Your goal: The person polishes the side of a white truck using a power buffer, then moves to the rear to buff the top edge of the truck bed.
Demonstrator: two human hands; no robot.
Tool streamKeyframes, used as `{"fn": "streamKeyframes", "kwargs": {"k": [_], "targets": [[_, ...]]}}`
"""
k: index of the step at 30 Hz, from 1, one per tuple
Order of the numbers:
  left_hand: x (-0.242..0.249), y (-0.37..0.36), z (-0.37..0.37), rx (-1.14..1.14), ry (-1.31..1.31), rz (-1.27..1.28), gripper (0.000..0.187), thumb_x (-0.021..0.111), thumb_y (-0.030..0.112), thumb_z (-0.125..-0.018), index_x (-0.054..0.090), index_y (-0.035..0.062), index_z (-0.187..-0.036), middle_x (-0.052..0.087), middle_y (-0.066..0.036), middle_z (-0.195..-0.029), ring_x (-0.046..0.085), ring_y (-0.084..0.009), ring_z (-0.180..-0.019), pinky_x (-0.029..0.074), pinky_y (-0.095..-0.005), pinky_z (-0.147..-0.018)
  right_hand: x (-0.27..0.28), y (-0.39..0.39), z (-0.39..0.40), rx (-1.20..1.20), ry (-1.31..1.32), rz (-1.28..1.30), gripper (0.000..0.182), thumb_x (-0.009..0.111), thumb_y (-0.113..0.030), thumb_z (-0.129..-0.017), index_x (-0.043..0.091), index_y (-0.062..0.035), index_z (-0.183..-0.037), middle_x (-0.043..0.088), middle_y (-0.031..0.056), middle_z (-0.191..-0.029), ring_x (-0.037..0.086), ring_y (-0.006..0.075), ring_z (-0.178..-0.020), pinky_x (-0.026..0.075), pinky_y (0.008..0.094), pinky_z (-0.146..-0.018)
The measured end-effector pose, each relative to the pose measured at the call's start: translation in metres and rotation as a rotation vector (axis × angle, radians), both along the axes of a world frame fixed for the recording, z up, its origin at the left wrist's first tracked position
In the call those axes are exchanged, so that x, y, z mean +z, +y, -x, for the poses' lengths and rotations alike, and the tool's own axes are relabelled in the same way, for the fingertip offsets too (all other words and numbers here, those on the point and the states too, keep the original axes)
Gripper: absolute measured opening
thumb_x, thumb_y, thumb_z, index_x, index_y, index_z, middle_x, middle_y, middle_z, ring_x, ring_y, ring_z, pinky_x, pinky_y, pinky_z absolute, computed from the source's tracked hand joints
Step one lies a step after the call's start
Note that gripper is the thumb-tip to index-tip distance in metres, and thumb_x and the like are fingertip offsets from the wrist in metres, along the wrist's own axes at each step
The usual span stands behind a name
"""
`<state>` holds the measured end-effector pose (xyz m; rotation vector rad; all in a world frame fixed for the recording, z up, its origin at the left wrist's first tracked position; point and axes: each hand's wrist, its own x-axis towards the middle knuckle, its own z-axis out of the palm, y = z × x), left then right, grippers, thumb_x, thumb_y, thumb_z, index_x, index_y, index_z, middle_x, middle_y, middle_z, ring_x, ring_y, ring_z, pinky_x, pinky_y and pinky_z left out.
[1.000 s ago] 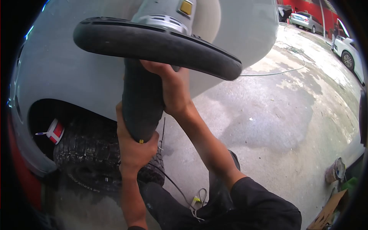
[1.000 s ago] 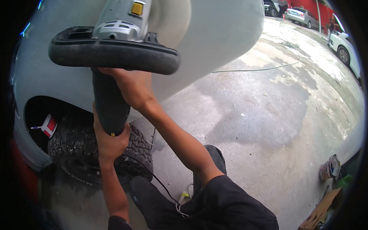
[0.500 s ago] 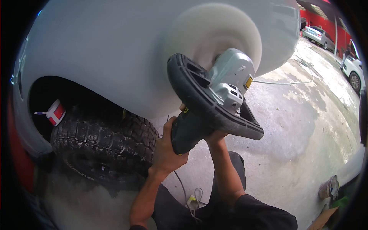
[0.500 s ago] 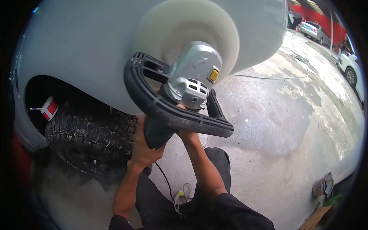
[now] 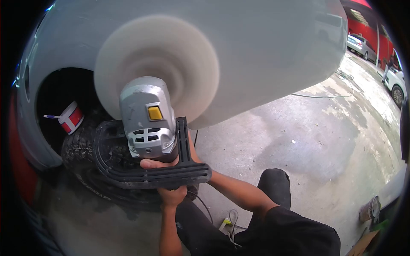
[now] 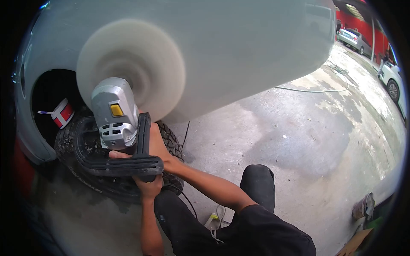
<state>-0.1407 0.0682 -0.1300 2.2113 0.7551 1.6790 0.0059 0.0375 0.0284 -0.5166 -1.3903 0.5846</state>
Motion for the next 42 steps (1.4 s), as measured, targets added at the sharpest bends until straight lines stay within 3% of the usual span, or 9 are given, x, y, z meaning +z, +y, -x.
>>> {"fn": "streamKeyframes", "kwargs": {"k": [4, 9, 17, 21, 24, 27, 31, 36, 42], "targets": [[-0.008, 0.006, 0.004, -0.053, -0.025, 0.018, 0.059, 0.081, 0.005, -0.081, 0.048, -0.0029, -0.128, 0.059, -0.015, -0.117, 0.061, -0.0279, -0.106, 0.047, -0.0406, -0.096, 0.003, 0.0, 0.001, 0.0, -0.008, 0.005, 0.087, 0.096, -0.038, -0.07, 0.05, 0.0039, -0.13, 0.061, 0.013, -0.118, 0.061, 0.024, -0.111, 0.049, 0.0397, -0.097], [-0.02, 0.006, -0.029, 0.474, 0.84, -0.682, 0.039, 0.078, 0.005, -0.081, 0.061, -0.0009, -0.116, 0.067, -0.013, -0.11, 0.067, -0.0276, -0.099, 0.053, -0.0415, -0.088, -0.055, -0.005, -0.033, 0.107, 0.203, 0.114, 0.08, 0.094, -0.03, -0.073, 0.051, 0.0031, -0.131, 0.063, 0.0104, -0.12, 0.062, 0.0199, -0.11, 0.05, 0.0365, -0.097], [0.025, -0.009, -0.095, -0.176, 0.236, -0.03, 0.083, 0.079, 0.012, -0.076, 0.036, 0.0058, -0.147, 0.071, -0.022, -0.097, 0.072, -0.0433, -0.087, 0.057, -0.051, -0.073, -0.147, -0.01, -0.128, 0.182, 0.628, 0.217, 0.061, 0.086, -0.032, -0.08, 0.059, -0.0013, -0.125, 0.061, 0.0005, -0.099, 0.057, 0.0077, -0.074, 0.049, 0.0239, -0.061], [0.046, -0.035, -0.103, -0.165, 0.217, 0.093, 0.089, 0.079, 0.009, -0.075, 0.031, 0.0079, -0.149, 0.071, -0.024, -0.094, 0.071, -0.0471, -0.084, 0.057, -0.0525, -0.071, -0.152, -0.006, -0.154, 0.278, 0.738, -0.041, 0.044, 0.059, -0.012, -0.096, 0.054, 0.0101, -0.134, 0.066, 0.0189, -0.127, 0.07, 0.024, -0.108, 0.058, 0.0351, -0.097], [0.044, -0.046, -0.093, -0.162, 0.183, 0.078, 0.087, 0.08, 0.007, -0.075, 0.033, 0.0051, -0.148, 0.071, -0.022, -0.096, 0.073, -0.0439, -0.088, 0.057, -0.0484, -0.074, -0.205, 0.014, -0.17, -0.097, 0.519, 0.204, 0.038, 0.061, -0.012, -0.097, 0.059, 0.0087, -0.128, 0.069, 0.0159, -0.118, 0.07, 0.0218, -0.102, 0.057, 0.0336, -0.092], [0.044, -0.06, -0.074, -0.118, 0.125, -0.018, 0.087, 0.081, 0.006, -0.073, 0.034, 0.0006, -0.146, 0.07, -0.02, -0.104, 0.073, -0.0383, -0.094, 0.057, -0.0426, -0.08, -0.142, -0.009, -0.105, 0.038, 0.382, 0.05, 0.022, 0.066, -0.014, -0.094, 0.064, 0.0011, -0.109, 0.069, 0.0076, -0.101, 0.066, 0.0144, -0.083, 0.054, 0.0284, -0.074], [0.024, -0.076, -0.031, -0.005, 0.1, -0.031, 0.091, 0.083, 0.006, -0.072, 0.032, -0.0082, -0.145, 0.056, -0.022, -0.125, 0.06, -0.0341, -0.117, 0.046, -0.0423, -0.1, -0.05, -0.039, -0.04, -0.013, 0.171, 0.188, 0.062, 0.085, -0.024, -0.082, 0.051, 0.0006, -0.127, 0.067, 0.0088, -0.106, 0.067, 0.0166, -0.096, 0.057, 0.0327, -0.081], [0.024, -0.097, 0.01, 0.216, -0.036, 0.149, 0.102, 0.085, 0.007, -0.074, 0.021, -0.0142, -0.151, 0.048, -0.026, -0.135, 0.051, -0.0327, -0.129, 0.037, -0.0435, -0.113, -0.048, 0.012, 0.016, -0.492, -0.449, -0.457, 0.062, 0.086, -0.018, -0.078, 0.05, 0.0021, -0.125, 0.068, 0.0112, -0.104, 0.067, 0.018, -0.096, 0.056, 0.0349, -0.084], [0.028, -0.098, 0.037, 0.4, -0.063, 0.117, 0.091, 0.077, -0.004, -0.081, 0.017, -0.0127, -0.149, 0.055, -0.021, -0.119, 0.064, -0.0236, -0.102, 0.055, -0.0366, -0.088, 0.042, -0.025, 0.043, 0.178, -0.178, 0.115, 0.036, 0.075, -0.019, -0.087, 0.067, 0.0, -0.116, 0.073, 0.0135, -0.107, 0.068, 0.0242, -0.099, 0.052, 0.0384, -0.09]]}}
